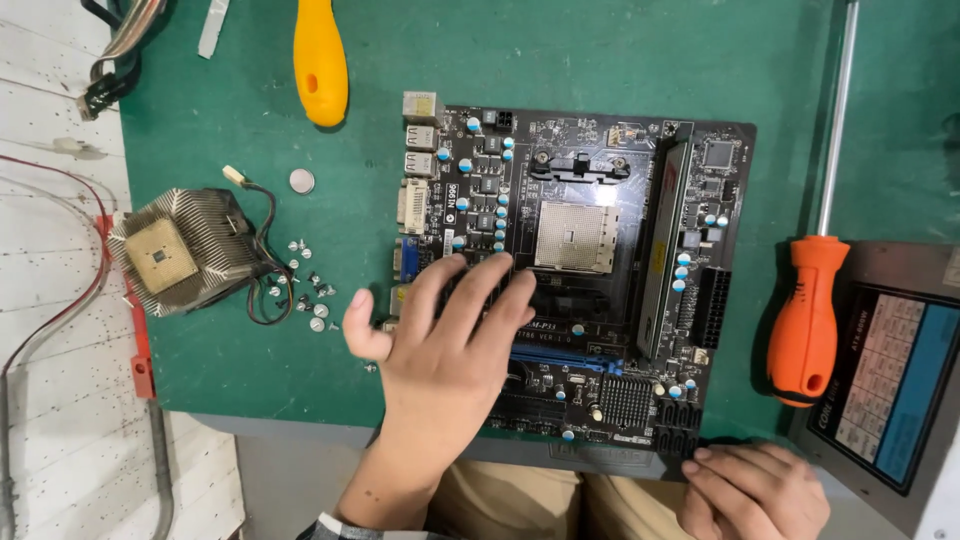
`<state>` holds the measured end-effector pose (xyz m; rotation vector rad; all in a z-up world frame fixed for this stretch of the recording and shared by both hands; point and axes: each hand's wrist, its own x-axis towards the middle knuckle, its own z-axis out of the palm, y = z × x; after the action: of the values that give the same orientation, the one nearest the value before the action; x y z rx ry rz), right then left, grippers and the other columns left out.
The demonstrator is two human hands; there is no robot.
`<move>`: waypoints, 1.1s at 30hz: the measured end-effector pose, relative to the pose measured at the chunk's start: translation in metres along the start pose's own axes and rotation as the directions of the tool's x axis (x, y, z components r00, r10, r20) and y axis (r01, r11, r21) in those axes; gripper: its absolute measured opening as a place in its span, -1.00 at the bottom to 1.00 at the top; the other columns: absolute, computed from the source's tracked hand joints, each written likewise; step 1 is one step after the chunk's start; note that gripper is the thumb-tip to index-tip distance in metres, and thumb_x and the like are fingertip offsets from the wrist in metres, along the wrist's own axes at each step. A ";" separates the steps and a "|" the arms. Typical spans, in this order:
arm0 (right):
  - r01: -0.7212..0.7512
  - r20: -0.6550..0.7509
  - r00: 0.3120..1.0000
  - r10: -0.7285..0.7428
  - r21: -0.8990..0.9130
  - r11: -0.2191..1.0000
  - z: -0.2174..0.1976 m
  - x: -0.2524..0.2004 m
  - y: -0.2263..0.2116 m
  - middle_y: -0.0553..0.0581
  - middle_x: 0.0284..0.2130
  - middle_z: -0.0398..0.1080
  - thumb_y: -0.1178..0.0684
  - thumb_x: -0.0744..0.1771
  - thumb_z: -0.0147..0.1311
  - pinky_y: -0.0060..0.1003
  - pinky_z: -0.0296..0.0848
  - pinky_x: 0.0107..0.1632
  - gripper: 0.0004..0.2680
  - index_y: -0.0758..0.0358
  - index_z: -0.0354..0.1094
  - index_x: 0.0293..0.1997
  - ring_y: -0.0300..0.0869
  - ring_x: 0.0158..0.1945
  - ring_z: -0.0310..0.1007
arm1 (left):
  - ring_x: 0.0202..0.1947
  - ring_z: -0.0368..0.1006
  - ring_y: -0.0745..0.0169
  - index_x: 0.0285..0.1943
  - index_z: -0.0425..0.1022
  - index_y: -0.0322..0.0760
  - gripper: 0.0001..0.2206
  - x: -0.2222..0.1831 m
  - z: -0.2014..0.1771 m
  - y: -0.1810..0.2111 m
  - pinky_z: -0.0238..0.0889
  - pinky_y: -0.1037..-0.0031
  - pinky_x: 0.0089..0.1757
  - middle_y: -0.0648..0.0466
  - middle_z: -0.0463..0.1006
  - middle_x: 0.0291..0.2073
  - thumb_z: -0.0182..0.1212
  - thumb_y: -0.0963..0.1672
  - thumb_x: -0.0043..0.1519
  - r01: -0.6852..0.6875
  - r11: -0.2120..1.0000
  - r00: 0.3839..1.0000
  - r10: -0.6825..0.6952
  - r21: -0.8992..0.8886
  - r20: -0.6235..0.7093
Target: Using a screwdriver to fasten or unfasten components on a computer motherboard at a repair bench.
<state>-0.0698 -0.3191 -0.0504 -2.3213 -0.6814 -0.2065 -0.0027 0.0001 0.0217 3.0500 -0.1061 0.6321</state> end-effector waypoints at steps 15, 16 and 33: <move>0.160 -0.430 0.887 -0.168 -0.055 0.986 0.023 0.019 -0.001 0.08 -0.35 0.54 0.34 0.19 0.13 -0.11 0.45 -0.23 -0.80 0.11 0.61 -0.33 -0.01 -0.42 0.45 | 0.04 0.41 0.17 0.23 0.46 0.09 -0.73 -0.130 -0.018 -0.059 -0.28 -0.17 0.17 0.17 0.51 0.02 0.09 -0.11 0.36 0.347 0.937 0.938 -0.347 -0.042 0.012; 0.176 -0.448 0.875 -0.184 -0.061 0.983 0.024 0.021 -0.001 0.08 -0.35 0.54 0.34 0.19 0.13 -0.11 0.45 -0.23 -0.80 0.11 0.61 -0.33 -0.01 -0.42 0.45 | 0.04 0.41 0.17 0.23 0.46 0.09 -0.73 -0.135 -0.006 -0.058 -0.28 -0.17 0.17 0.17 0.51 0.02 0.09 -0.11 0.36 0.341 0.939 0.940 -0.342 -0.041 -0.014; 0.181 -0.486 0.834 -0.261 -0.206 0.962 0.057 0.012 0.027 0.18 -0.30 0.48 0.17 0.18 0.20 -0.07 0.50 -0.09 -0.81 0.10 0.53 -0.18 0.09 -0.18 0.53 | -0.28 0.53 0.01 -0.18 0.60 0.21 -0.89 -0.108 0.020 -0.054 0.28 0.07 -0.14 0.23 0.56 -0.29 0.33 0.04 0.18 0.512 0.856 0.817 -0.509 -0.066 -0.270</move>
<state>-0.0478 -0.2931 -0.1050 -2.1758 -0.6721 -0.9774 -0.0902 0.0597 -0.0404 2.7545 0.7011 0.9879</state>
